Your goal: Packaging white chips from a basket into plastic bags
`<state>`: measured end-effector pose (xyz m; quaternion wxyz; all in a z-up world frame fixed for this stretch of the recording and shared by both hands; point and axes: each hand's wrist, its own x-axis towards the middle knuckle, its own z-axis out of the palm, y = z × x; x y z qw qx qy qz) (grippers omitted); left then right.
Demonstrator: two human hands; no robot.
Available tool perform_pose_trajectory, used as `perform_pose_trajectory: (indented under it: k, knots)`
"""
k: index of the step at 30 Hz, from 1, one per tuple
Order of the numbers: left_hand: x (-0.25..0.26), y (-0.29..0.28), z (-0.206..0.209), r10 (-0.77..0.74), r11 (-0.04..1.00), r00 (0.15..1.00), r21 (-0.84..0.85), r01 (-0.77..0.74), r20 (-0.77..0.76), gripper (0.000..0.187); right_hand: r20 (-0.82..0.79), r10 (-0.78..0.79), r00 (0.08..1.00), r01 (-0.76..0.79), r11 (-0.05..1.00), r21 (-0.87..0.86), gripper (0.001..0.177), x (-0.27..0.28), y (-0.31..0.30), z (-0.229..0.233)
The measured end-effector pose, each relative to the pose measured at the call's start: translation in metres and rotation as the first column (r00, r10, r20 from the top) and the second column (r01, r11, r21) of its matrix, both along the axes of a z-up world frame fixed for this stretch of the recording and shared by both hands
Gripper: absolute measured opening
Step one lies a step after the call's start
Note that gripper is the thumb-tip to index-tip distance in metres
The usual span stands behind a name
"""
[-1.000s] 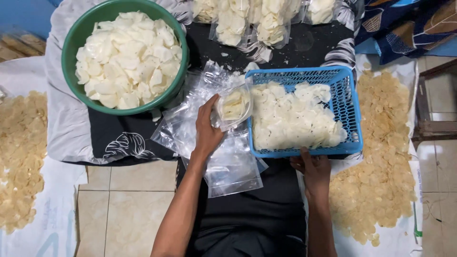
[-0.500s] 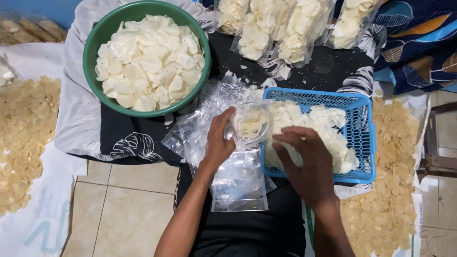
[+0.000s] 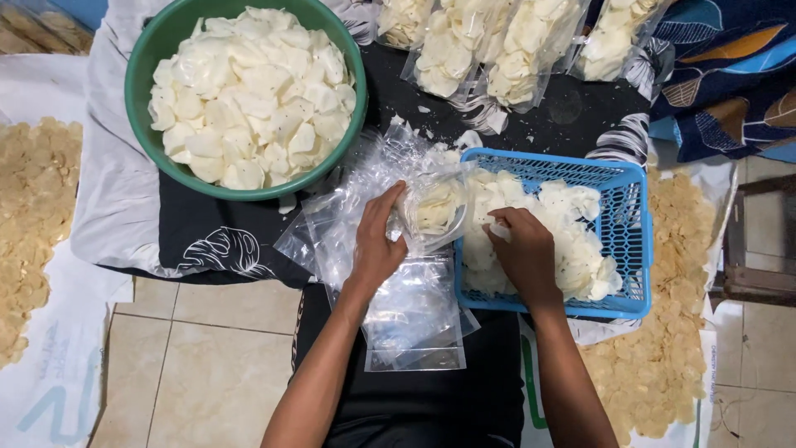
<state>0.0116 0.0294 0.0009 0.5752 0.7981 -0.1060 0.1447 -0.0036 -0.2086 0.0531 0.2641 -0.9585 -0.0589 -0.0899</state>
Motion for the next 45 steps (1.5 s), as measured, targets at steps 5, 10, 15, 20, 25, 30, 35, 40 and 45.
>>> perform_pose_trajectory:
  k: [5,10,15,20,25,30,35,40,45]
  knots:
    - [0.003,-0.003,0.008,0.013,1.0,1.0,0.027,-0.013,0.016,0.076,0.052,-0.057,0.997,0.041,0.962,0.272,0.006,0.004,-0.011,-0.004]
    - [0.001,-0.003,0.025,0.008,0.995,1.0,0.104,-0.009,0.009,0.07,-0.016,-0.167,0.986,0.159,0.9,0.405,0.007,-0.005,-0.02,0.005]
    - [0.002,-0.016,0.033,-0.012,0.995,0.999,0.096,0.008,0.05,0.069,-0.12,-0.3,0.947,0.317,0.795,0.517,0.012,-0.007,-0.013,0.034]
    - [0.001,-0.017,0.011,0.035,0.995,0.996,0.093,-0.042,0.08,0.07,0.107,-0.257,0.961,0.151,0.805,0.573,0.012,-0.018,0.005,0.092]
    - [0.001,-0.017,0.01,0.018,0.995,0.994,0.095,-0.028,0.11,0.07,0.194,-0.056,0.979,-0.036,0.897,0.441,0.016,-0.02,0.039,0.127]
    - [-0.001,-0.018,0.012,0.04,0.996,0.996,0.078,-0.046,0.075,0.067,0.153,-0.014,0.988,-0.051,0.91,0.411,0.025,-0.019,0.044,0.121]
    - [-0.001,-0.017,0.014,0.041,0.996,0.997,0.08,-0.046,0.064,0.067,0.15,-0.12,0.981,0.065,0.941,0.331,0.02,-0.001,0.003,0.077]
    - [-0.001,-0.019,0.019,0.047,0.995,0.998,0.09,-0.052,0.049,0.069,0.058,-0.114,0.992,0.111,0.992,0.052,0.031,0.01,-0.018,0.006]
    - [-0.001,-0.019,0.014,0.062,0.992,0.997,0.103,-0.067,0.051,0.067,-0.118,-0.095,0.988,0.096,0.995,0.001,0.012,0.017,-0.021,-0.019]
